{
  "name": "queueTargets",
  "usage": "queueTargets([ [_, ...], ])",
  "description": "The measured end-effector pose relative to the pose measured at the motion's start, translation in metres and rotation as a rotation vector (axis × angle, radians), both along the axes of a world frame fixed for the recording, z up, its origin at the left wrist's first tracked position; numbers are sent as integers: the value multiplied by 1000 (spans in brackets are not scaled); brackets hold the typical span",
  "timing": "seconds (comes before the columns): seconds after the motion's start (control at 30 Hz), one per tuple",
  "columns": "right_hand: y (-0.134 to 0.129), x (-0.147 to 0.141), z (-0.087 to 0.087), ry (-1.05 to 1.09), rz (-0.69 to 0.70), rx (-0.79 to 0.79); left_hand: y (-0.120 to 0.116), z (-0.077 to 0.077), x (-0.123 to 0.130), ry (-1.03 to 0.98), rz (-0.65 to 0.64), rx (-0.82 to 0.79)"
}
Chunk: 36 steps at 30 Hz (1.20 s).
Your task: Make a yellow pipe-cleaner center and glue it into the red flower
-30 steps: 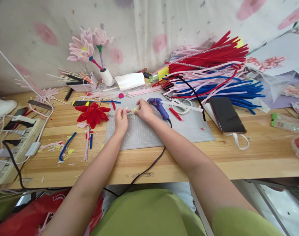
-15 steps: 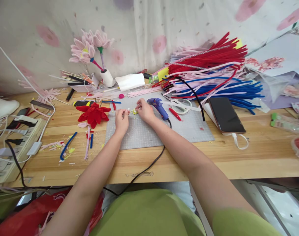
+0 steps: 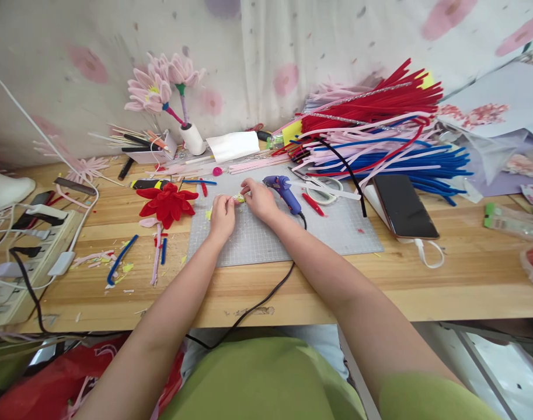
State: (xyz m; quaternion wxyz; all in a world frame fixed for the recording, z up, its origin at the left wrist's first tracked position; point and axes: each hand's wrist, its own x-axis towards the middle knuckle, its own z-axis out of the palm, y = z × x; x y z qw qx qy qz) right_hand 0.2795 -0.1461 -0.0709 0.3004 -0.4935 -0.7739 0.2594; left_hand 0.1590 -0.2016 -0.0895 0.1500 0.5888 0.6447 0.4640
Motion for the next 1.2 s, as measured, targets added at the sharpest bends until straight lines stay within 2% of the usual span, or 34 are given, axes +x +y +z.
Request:
queueTargets([
  [0.2, 1, 0, -5, -41, 19, 74, 5, -2, -3, 21, 38, 10],
  [0.5, 1, 0, -7, -70, 2, 116, 10, -3, -6, 20, 22, 10],
  [0.87, -3, 2, -7, -97, 82, 162, 10, 3, -17, 154, 22, 18],
  [1.03, -5, 2, -5, -75, 73, 164, 11, 8, -23, 107, 77, -8],
  [1.2, -7, 3, -2, 12, 56, 154, 11, 13, -22, -48, 101, -42],
])
